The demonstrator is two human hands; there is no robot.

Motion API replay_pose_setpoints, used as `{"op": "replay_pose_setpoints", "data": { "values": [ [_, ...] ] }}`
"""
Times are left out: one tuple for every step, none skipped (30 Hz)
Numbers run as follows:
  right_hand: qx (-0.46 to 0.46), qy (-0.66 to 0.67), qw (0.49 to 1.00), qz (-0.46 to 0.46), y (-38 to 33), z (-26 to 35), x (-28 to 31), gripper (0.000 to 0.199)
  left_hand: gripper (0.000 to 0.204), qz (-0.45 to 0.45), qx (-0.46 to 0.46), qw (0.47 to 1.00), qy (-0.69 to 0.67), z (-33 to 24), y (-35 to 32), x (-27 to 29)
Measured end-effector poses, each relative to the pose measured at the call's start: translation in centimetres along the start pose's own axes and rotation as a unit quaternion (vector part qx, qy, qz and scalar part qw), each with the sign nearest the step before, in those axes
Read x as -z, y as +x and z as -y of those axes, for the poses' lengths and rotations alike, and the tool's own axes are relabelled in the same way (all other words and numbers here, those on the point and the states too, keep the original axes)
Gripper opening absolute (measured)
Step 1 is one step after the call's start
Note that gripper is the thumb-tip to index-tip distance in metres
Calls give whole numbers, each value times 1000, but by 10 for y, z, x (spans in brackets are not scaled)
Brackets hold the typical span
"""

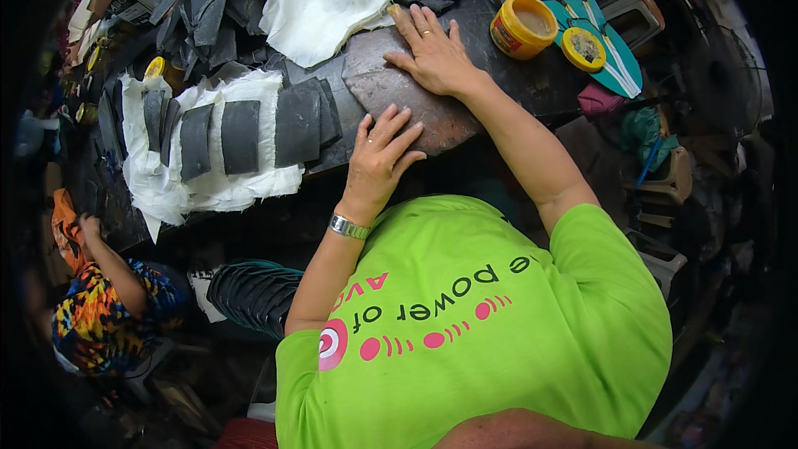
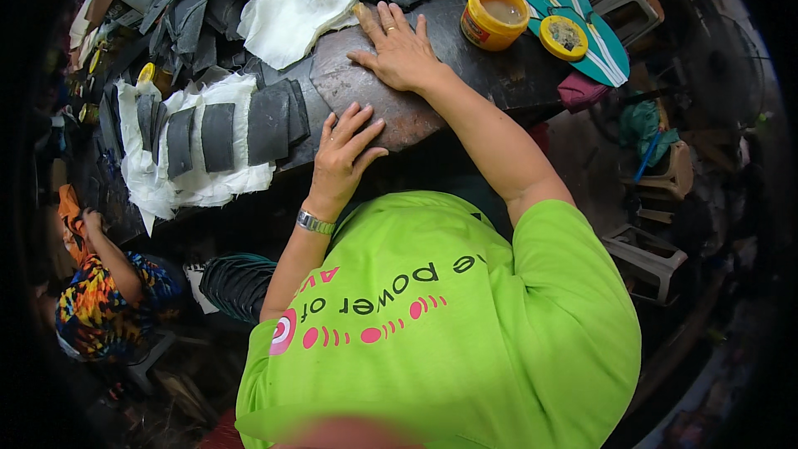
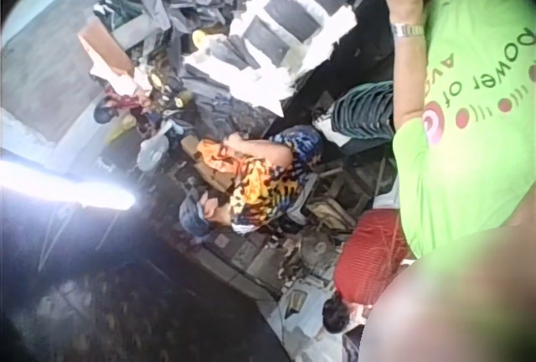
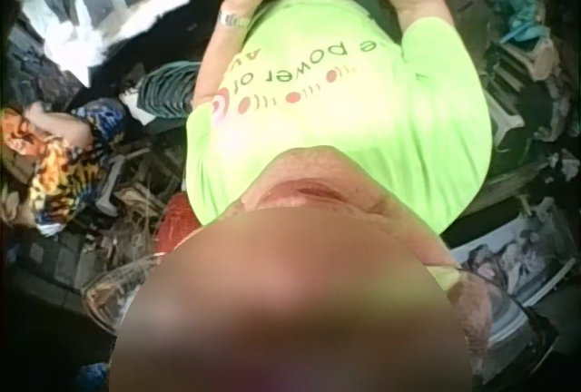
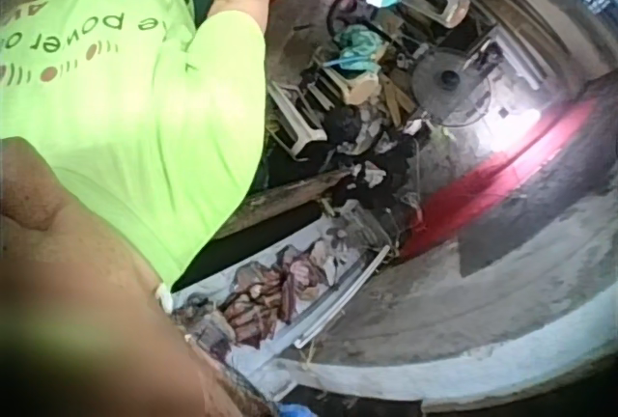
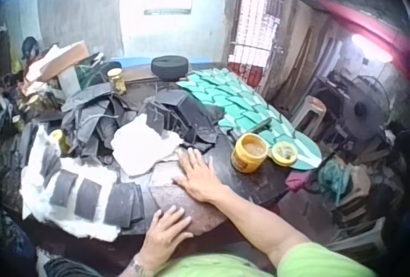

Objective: The person repeatedly applies a paste-like substance from a yellow container onto small rectangular fabric pieces laid on a workbench. They use a small tool to spread the substance and press the fabric flat, working on multiple pieces in sequence.

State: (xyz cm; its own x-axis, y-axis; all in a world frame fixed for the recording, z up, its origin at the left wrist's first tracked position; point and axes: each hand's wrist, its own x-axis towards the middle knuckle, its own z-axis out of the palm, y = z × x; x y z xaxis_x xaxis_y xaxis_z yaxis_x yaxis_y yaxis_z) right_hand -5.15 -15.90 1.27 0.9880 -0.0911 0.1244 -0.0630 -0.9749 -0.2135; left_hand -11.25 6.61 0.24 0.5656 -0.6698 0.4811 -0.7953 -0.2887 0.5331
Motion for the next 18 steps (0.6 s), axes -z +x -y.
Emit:
{"op": "replay_pose_setpoints", "data": {
  "values": [
    [13,-5,1000,-7,-1,1,0,83,43,-4,1,1000,0,3,1,1],
    [26,-17,999,-9,-2,3,2,82,42,-9,3,1000,-1,4,2,1],
    [33,-39,999,-5,-5,4,6,82,41,-12,11,1000,-17,3,2,2],
    [70,-37,997,0,-11,5,11,82,40,-16,17,999,-34,3,3,3],
    [100,-43,994,12,-20,6,16,81,40,-21,24,998,-53,2,5,5],
    [124,-53,990,37,-31,7,21,81,39,-22,28,998,-57,0,7,7],
    [152,10,987,48,-43,7,25,81,39,-23,35,997,-64,-2,9,10],
    [172,69,980,70,-55,4,31,81,38,-23,40,996,-72,-5,11,14],
    [213,132,965,72,-66,2,36,81,37,7,43,996,-78,-6,15,20],
    [212,197,956,46,-73,-1,39,82,35,37,45,995,-83,-6,20,30],
    [164,308,936,47,-80,-1,41,83,33,64,45,993,-87,-5,25,40],
    [114,416,901,48,-85,-1,42,84,30,89,78,984,-134,-2,38,48],
    [51,515,855,45,-89,-1,42,86,29,83,70,983,-151,1,50,57],
    [66,492,868,6,-91,1,42,91,28,74,91,985,-123,4,65,63],
    [113,398,910,-43,-93,2,41,89,27,43,85,990,-103,7,81,67],
    [151,303,937,-89,-94,4,41,89,26,24,86,993,-72,8,96,69],
    [196,203,950,-135,-93,6,40,88,26,-9,71,996,-45,10,110,71],
    [209,126,953,-182,-94,7,40,86,25,-41,61,997,-16,11,120,73]
  ]
}}
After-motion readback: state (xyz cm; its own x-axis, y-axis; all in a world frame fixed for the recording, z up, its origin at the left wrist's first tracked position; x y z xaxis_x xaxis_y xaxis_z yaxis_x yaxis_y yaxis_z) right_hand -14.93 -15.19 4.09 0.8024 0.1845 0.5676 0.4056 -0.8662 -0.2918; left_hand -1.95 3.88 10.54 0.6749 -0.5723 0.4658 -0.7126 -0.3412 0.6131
